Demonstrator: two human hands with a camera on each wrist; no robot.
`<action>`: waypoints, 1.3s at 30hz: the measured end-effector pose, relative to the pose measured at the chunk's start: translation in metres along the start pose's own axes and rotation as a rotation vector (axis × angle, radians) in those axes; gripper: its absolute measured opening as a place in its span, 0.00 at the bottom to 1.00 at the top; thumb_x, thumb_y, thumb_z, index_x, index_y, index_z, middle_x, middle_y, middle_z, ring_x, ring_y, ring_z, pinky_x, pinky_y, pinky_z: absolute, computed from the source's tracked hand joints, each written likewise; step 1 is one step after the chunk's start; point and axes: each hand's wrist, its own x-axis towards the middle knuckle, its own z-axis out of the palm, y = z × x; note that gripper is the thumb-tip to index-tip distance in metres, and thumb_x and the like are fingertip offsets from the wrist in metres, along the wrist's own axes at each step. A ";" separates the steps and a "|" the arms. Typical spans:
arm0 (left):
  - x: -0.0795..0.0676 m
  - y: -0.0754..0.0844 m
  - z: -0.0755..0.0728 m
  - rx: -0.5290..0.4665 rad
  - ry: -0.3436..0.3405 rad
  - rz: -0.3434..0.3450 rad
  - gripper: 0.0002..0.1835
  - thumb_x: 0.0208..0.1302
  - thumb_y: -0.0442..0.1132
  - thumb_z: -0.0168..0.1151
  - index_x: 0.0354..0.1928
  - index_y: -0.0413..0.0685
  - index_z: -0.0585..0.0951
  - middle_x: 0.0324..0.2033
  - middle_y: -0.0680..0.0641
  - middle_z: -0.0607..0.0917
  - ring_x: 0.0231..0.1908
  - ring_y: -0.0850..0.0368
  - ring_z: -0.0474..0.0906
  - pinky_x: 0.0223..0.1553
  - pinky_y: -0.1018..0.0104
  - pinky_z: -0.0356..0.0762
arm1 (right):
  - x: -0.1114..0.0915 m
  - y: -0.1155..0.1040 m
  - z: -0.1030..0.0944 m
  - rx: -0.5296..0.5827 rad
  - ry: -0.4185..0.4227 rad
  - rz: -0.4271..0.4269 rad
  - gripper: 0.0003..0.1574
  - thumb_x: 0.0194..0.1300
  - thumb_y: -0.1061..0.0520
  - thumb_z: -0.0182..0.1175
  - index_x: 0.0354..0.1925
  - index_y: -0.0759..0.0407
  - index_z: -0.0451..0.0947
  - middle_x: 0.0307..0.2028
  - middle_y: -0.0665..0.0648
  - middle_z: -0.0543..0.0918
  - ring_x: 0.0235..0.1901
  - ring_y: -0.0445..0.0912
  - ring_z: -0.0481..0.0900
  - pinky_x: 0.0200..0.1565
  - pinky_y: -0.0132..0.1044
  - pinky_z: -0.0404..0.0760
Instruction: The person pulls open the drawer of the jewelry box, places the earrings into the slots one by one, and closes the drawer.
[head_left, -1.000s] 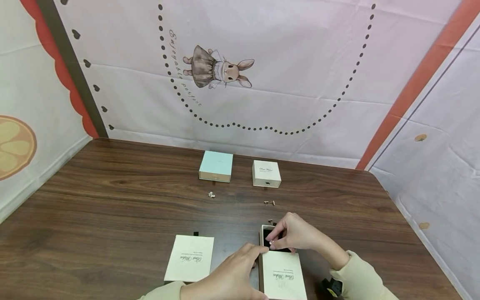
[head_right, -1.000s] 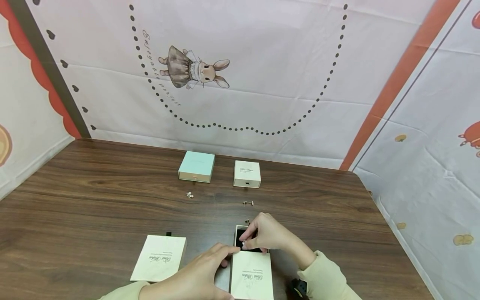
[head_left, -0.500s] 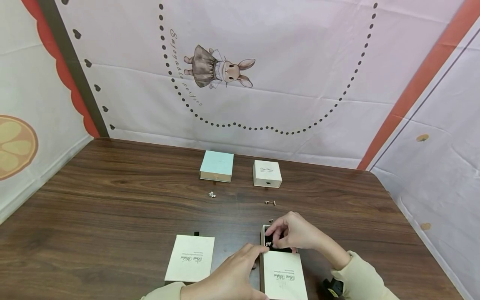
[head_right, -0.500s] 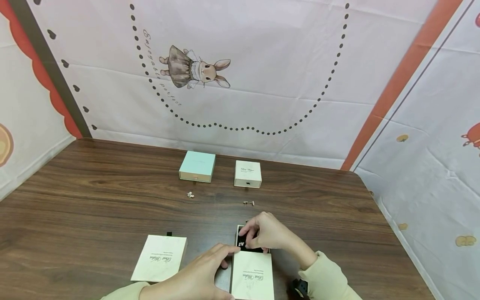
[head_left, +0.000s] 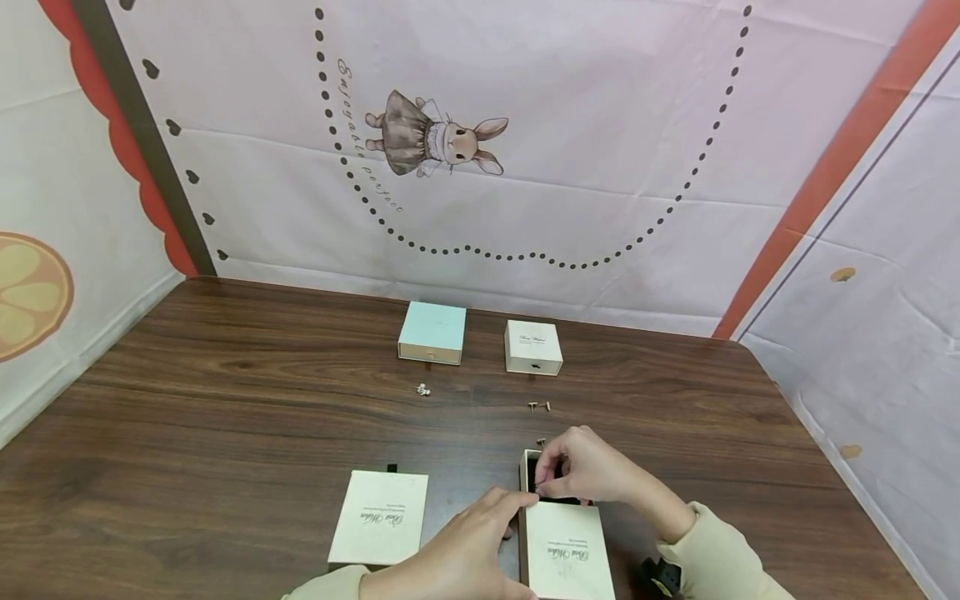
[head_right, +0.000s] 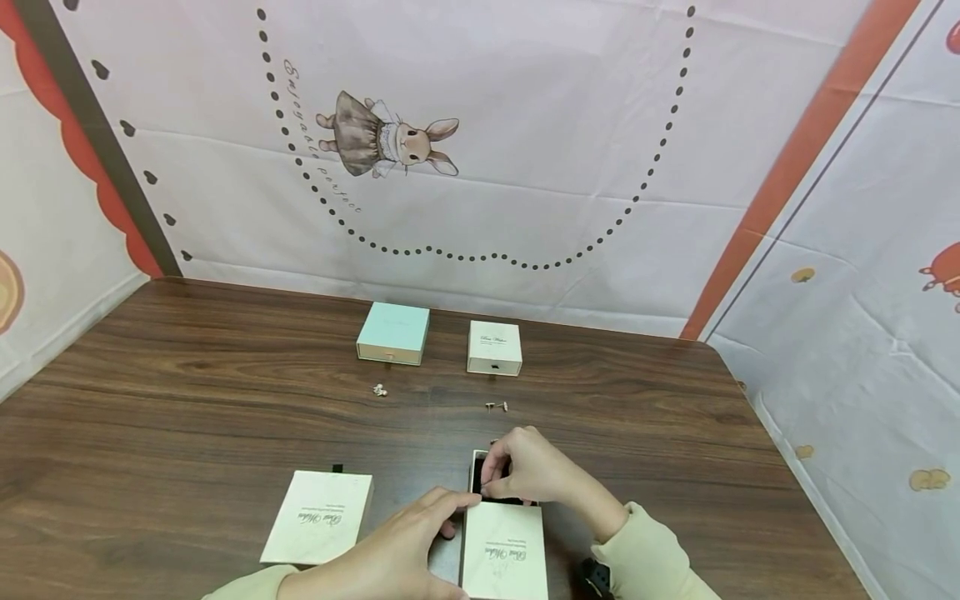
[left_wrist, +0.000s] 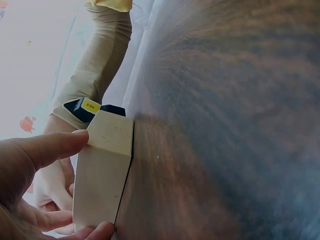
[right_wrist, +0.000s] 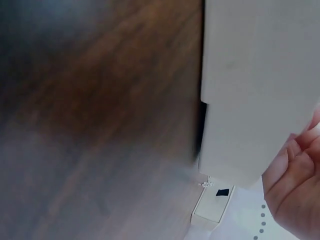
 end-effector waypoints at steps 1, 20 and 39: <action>0.000 0.000 0.000 0.004 0.000 0.001 0.44 0.37 0.47 0.76 0.60 0.51 0.67 0.41 0.56 0.71 0.36 0.69 0.72 0.31 0.72 0.70 | 0.000 0.000 -0.001 0.012 -0.003 0.005 0.06 0.53 0.66 0.63 0.24 0.57 0.79 0.18 0.45 0.77 0.06 0.30 0.62 0.09 0.28 0.68; -0.002 0.001 0.000 -0.019 0.024 0.022 0.46 0.36 0.45 0.77 0.61 0.50 0.67 0.44 0.54 0.72 0.37 0.68 0.73 0.32 0.73 0.72 | -0.003 0.004 -0.008 0.208 -0.012 0.105 0.08 0.56 0.66 0.60 0.37 0.66 0.80 0.24 0.53 0.80 0.09 0.35 0.66 0.13 0.31 0.73; -0.002 0.002 -0.001 -0.046 0.013 -0.027 0.44 0.36 0.46 0.77 0.60 0.51 0.68 0.45 0.55 0.71 0.38 0.68 0.74 0.33 0.72 0.72 | -0.002 0.004 -0.002 0.158 -0.025 0.138 0.07 0.49 0.66 0.66 0.31 0.62 0.84 0.23 0.51 0.82 0.06 0.35 0.65 0.10 0.34 0.70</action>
